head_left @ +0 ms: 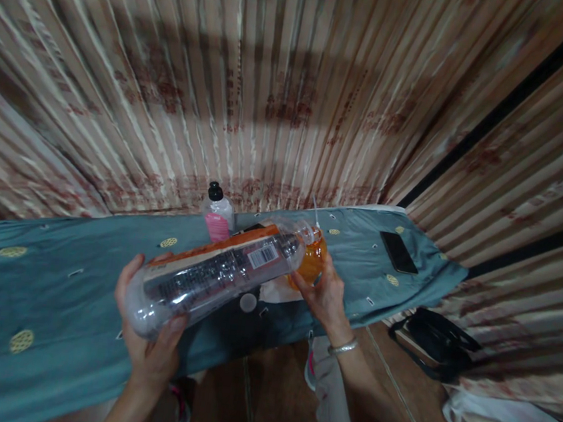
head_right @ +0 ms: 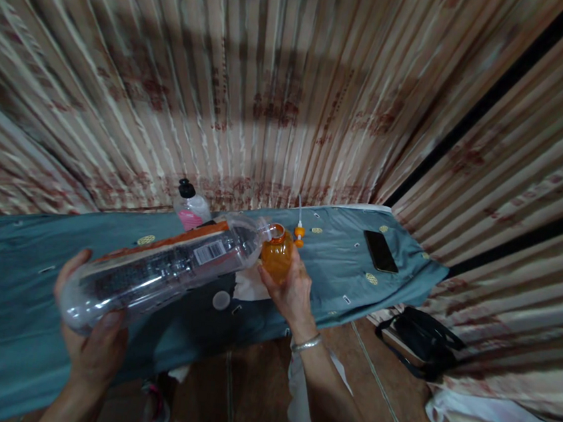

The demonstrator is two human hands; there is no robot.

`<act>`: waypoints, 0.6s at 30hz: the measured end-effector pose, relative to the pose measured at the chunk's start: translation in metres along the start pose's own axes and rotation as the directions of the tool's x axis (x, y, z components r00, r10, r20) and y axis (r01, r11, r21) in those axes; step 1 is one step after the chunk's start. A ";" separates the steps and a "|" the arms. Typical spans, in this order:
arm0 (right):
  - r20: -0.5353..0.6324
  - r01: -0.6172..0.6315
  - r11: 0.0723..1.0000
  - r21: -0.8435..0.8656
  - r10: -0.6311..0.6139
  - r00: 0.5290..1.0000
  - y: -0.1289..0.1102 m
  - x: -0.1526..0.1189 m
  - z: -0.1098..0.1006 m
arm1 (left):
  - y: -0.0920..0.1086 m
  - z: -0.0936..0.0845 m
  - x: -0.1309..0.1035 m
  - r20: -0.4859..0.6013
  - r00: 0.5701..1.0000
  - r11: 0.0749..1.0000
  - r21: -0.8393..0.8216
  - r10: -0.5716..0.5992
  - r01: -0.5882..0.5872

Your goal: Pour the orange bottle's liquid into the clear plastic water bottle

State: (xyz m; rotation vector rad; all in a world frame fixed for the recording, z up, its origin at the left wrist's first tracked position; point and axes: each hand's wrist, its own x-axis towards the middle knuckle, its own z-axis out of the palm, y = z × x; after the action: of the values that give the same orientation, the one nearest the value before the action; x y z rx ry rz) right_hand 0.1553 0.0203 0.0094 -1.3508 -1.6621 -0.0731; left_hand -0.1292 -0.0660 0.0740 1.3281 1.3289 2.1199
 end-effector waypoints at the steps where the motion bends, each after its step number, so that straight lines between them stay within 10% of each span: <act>1: 0.003 0.001 1.000 0.000 -0.001 1.000 0.000 0.000 0.000 | 0.000 0.000 0.000 0.001 1.000 1.000 -0.006 0.001 -0.001; 18: 0.015 0.003 1.000 0.011 -0.003 1.000 -0.002 0.002 -0.002 | 0.003 0.001 0.002 -0.026 1.000 0.999 0.053 -0.013 0.014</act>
State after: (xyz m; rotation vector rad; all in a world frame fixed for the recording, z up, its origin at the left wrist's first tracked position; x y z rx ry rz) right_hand 0.1549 0.0200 0.0133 -1.3432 -1.6749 -0.0554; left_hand -0.1288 -0.0660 0.0781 1.3132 1.4095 2.1134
